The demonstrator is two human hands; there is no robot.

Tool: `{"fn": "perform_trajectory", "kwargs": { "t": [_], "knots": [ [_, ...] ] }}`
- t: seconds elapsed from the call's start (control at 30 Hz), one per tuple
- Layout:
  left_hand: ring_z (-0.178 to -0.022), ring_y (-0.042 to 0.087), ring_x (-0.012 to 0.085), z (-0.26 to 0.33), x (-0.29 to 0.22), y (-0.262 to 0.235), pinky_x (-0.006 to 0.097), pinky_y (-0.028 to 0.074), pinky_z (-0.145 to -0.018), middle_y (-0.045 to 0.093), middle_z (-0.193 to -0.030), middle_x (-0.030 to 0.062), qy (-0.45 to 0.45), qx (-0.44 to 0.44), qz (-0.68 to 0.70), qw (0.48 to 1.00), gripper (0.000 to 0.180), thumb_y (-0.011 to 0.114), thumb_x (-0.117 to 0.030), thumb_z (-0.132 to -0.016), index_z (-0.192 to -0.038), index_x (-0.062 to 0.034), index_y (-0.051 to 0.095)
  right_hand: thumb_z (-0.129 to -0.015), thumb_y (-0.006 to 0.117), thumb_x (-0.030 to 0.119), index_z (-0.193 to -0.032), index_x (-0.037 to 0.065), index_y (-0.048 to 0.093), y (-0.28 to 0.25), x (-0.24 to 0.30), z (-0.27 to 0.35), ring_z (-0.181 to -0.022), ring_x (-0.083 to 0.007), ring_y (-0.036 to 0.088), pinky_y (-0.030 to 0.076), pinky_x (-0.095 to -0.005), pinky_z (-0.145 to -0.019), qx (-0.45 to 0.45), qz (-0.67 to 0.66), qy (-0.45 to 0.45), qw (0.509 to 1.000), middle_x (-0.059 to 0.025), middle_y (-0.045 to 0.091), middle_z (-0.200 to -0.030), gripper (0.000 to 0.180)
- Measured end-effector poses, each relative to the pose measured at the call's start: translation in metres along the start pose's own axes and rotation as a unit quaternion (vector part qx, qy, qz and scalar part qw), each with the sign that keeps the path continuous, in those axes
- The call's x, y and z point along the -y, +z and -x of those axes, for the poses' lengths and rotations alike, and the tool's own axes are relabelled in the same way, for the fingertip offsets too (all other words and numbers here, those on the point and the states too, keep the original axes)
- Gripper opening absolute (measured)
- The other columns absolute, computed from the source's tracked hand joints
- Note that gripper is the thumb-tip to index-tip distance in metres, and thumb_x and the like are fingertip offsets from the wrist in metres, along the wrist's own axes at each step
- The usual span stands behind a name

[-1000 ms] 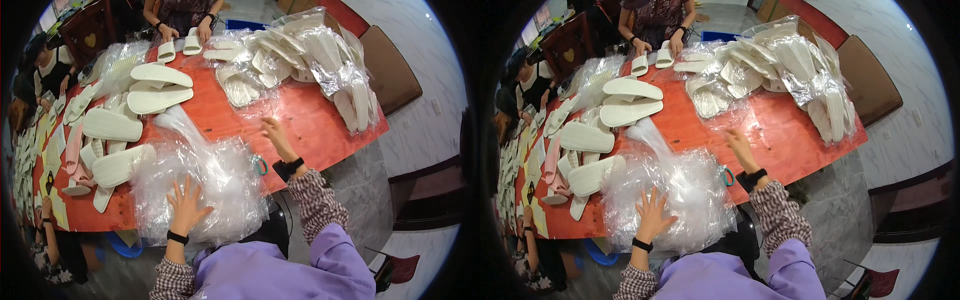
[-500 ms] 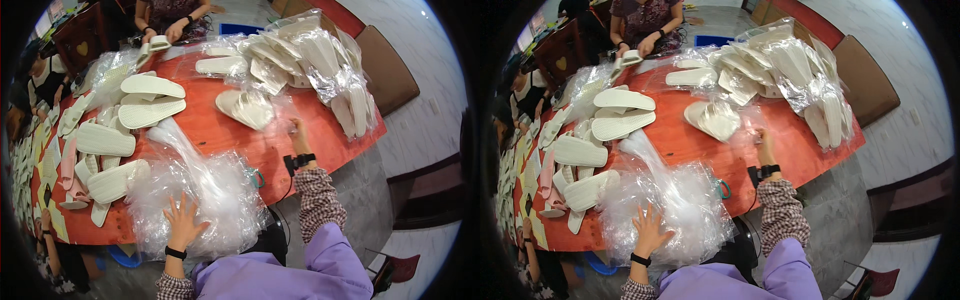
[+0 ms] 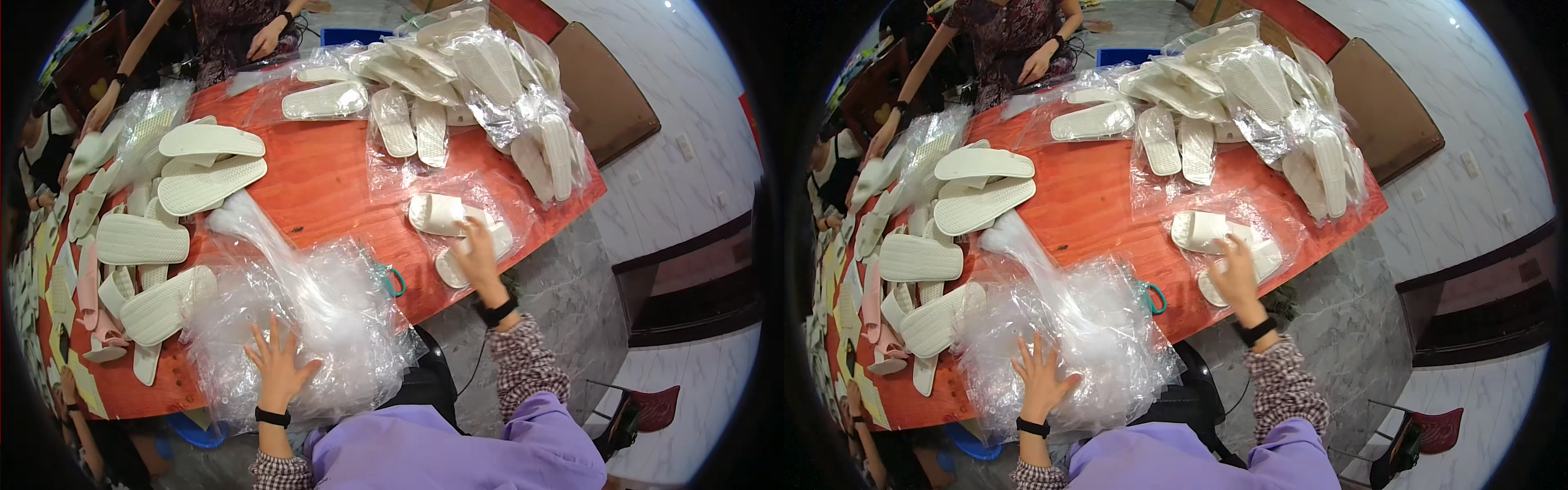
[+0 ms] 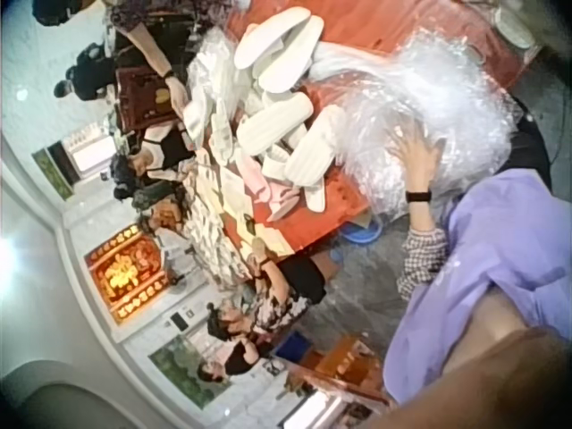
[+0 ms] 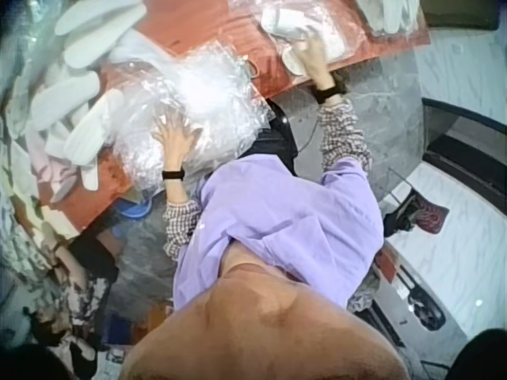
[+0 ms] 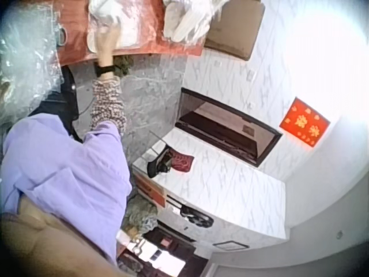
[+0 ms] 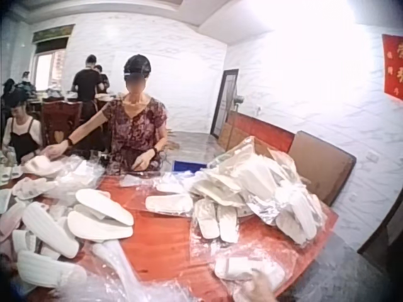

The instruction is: Packing white slippers into clear plastic bags at a manufacturing table.

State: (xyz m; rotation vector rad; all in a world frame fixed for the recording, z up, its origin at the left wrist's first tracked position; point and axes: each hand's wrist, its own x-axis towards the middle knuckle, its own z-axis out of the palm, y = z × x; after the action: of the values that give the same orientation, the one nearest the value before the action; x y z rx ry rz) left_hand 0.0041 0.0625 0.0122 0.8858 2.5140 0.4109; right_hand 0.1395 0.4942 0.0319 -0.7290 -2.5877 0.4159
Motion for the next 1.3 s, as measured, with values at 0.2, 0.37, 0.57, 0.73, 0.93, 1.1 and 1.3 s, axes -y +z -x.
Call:
{"fn": "perform_trajectory", "kwargs": {
  "t": [0.2,0.37,0.57,0.73,0.93,1.1,1.3],
  "knots": [
    [-0.144,-0.007,0.0468,-0.010,-0.013,-0.001,0.076,-0.001,-0.103,0.007,-0.160,0.0171,0.015,0.023,0.004,1.000,0.091,0.062,-0.069,-0.075,-0.146,-0.0168,0.040,-0.076,0.066,0.017,-0.149,0.022,0.029,0.062,0.022,-0.014,-0.141,-0.0490,0.013,0.019,-0.0825,-0.090,0.045,0.191,0.047,0.979,-0.0231,0.017,-0.154,0.083],
    [-0.143,-0.006,0.0492,-0.001,0.001,-0.003,0.078,0.001,-0.101,0.007,-0.160,0.0163,-0.011,0.011,-0.007,1.000,0.088,0.062,-0.068,-0.075,-0.146,-0.0194,0.040,-0.080,0.063,0.016,-0.143,0.023,0.039,0.087,0.009,-0.042,-0.137,-0.0472,0.026,0.033,-0.0754,-0.089,0.089,0.272,0.004,0.958,-0.0220,0.031,-0.148,0.068],
    [-0.143,-0.004,0.0512,-0.009,0.000,0.015,0.082,0.007,-0.098,0.005,-0.161,0.0095,0.023,-0.041,-0.012,0.999,0.086,0.065,-0.064,-0.074,-0.147,-0.0250,0.038,-0.082,0.055,0.010,-0.111,0.011,0.062,0.053,-0.046,-0.049,-0.120,-0.0412,0.049,0.046,-0.0496,-0.092,0.031,0.286,-0.139,0.948,-0.0214,0.054,-0.126,0.029],
    [-0.143,-0.004,0.0511,0.005,0.010,0.022,0.084,0.007,-0.096,0.005,-0.161,0.0089,0.027,-0.082,-0.007,0.996,0.089,0.065,-0.065,-0.074,-0.149,-0.0280,0.033,-0.074,0.057,-0.003,-0.097,0.004,0.057,0.011,0.020,-0.052,-0.113,-0.0392,0.050,0.043,-0.0461,-0.094,0.008,0.055,-0.161,0.985,-0.0187,0.054,-0.117,0.023],
    [-0.142,-0.005,0.0526,0.004,0.011,0.025,0.083,0.004,-0.095,0.003,-0.161,0.0091,0.054,-0.089,0.023,0.994,0.088,0.063,-0.063,-0.077,-0.150,-0.0269,0.031,-0.088,0.055,0.003,-0.121,0.002,0.052,-0.076,0.137,-0.110,-0.125,-0.0285,0.046,0.043,-0.0399,-0.100,0.030,-0.275,-0.172,0.945,-0.0133,0.049,-0.131,0.033],
    [-0.143,-0.004,0.0513,0.005,0.018,0.037,0.083,0.003,-0.096,0.005,-0.161,0.0090,0.065,-0.163,0.038,0.984,0.093,0.062,-0.066,-0.075,-0.151,-0.0261,0.028,-0.097,0.055,0.021,-0.149,0.008,0.025,-0.083,0.327,-0.162,-0.118,-0.0302,0.052,0.053,-0.0350,-0.086,0.049,-0.532,-0.159,0.830,-0.0137,0.046,-0.135,0.062],
    [-0.143,-0.007,0.0495,0.000,0.014,0.038,0.082,0.001,-0.097,0.005,-0.161,0.0080,0.067,-0.136,0.062,0.986,0.092,0.063,-0.065,-0.075,-0.151,-0.0285,0.028,-0.085,0.058,0.008,-0.135,0.002,0.043,0.041,0.558,-0.227,-0.078,-0.0304,0.061,0.049,-0.0394,-0.070,0.117,-0.461,-0.412,0.778,-0.0152,0.063,-0.093,0.052]
  ]
}}
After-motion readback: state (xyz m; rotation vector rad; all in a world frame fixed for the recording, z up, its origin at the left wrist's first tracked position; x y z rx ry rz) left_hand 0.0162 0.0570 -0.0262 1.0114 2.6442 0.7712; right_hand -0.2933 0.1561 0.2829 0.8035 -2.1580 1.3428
